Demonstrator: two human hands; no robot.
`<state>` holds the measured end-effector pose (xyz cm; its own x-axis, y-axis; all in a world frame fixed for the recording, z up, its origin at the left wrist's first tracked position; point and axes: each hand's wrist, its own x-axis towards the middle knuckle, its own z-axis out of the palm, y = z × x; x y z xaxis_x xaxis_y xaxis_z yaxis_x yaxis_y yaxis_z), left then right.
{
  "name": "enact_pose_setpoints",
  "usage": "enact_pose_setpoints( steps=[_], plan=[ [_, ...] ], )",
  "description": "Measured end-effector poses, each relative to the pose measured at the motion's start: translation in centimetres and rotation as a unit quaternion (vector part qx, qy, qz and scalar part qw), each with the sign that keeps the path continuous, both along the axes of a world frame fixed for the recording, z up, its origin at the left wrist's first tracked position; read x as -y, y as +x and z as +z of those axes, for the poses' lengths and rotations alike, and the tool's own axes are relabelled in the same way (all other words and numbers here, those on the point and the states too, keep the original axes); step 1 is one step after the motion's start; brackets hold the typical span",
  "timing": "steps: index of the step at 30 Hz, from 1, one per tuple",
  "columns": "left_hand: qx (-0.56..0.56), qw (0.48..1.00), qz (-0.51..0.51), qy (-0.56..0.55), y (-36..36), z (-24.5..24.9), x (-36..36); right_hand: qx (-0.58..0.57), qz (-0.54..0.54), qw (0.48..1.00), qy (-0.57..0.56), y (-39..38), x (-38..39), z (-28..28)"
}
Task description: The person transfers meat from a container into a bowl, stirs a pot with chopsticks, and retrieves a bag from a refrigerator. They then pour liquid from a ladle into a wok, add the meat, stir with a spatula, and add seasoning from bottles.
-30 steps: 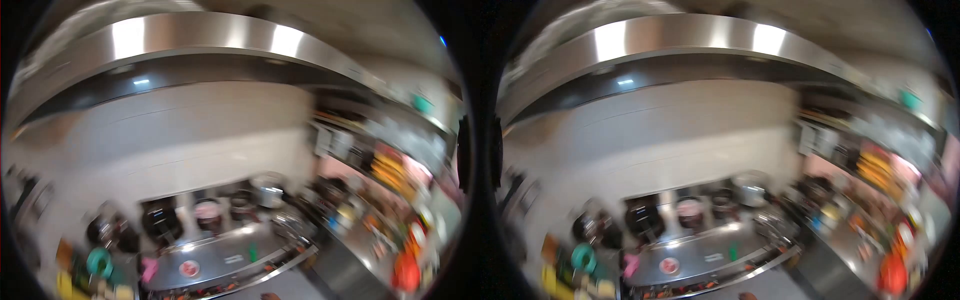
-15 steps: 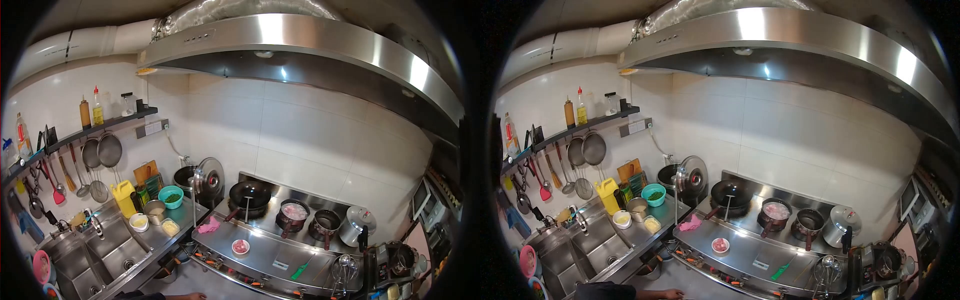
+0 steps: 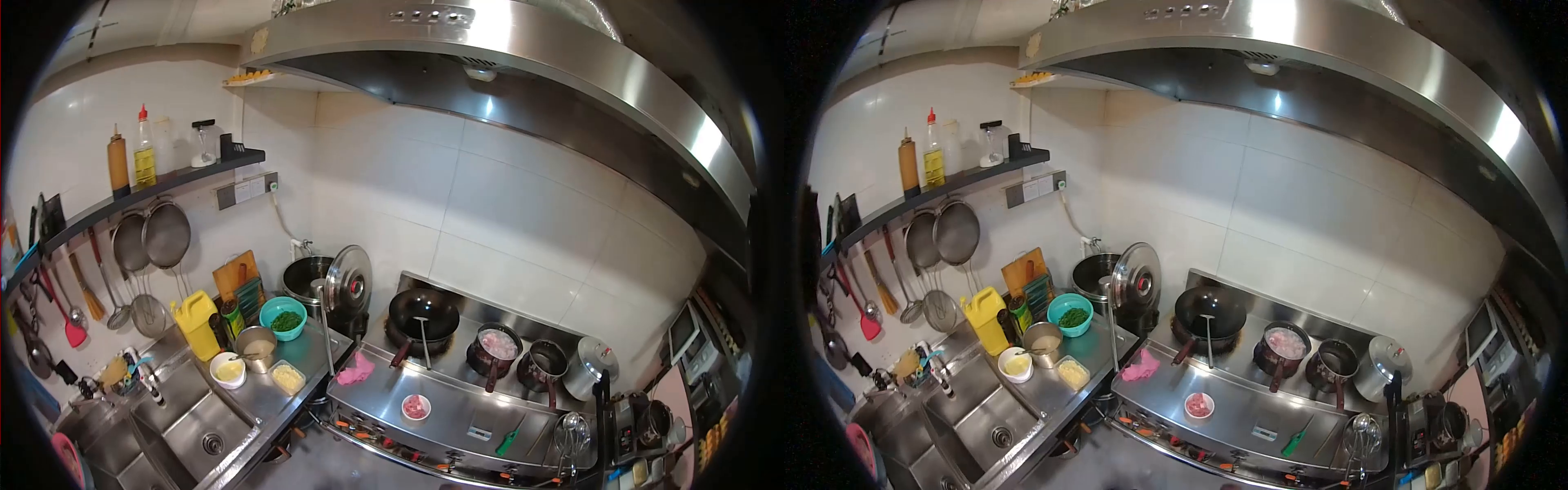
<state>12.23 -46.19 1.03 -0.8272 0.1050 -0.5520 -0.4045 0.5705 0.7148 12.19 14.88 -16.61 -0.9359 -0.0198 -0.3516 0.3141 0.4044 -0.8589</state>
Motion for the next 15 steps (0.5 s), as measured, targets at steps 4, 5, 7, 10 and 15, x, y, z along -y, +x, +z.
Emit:
enact_pose_setpoints(
  steps=[4, 5, 7, 10, 15],
  plan=[
    [-0.009, 0.999, 0.038, 0.017, -2.5, -0.5, 3.2, 0.069, -0.143, 0.983, -0.089, -9.5, 8.3, 14.5],
    [-0.008, 0.999, 0.048, 0.020, -2.7, -0.7, 4.1, 0.036, -0.095, 0.994, -0.047, -11.4, 9.6, 17.8],
    [-0.002, 0.997, 0.070, 0.024, -2.4, -1.6, 5.5, -0.024, -0.105, 0.991, -0.081, -15.9, 10.5, 16.9],
    [0.028, 0.994, 0.104, 0.024, 0.4, -4.0, 7.2, -0.064, -0.161, 0.979, -0.107, -20.2, 13.9, 26.0],
    [0.084, 0.988, 0.128, 0.010, 6.6, -8.3, 7.9, -0.255, -0.120, 0.935, 0.215, -29.3, 15.1, 34.2]
  ],
)
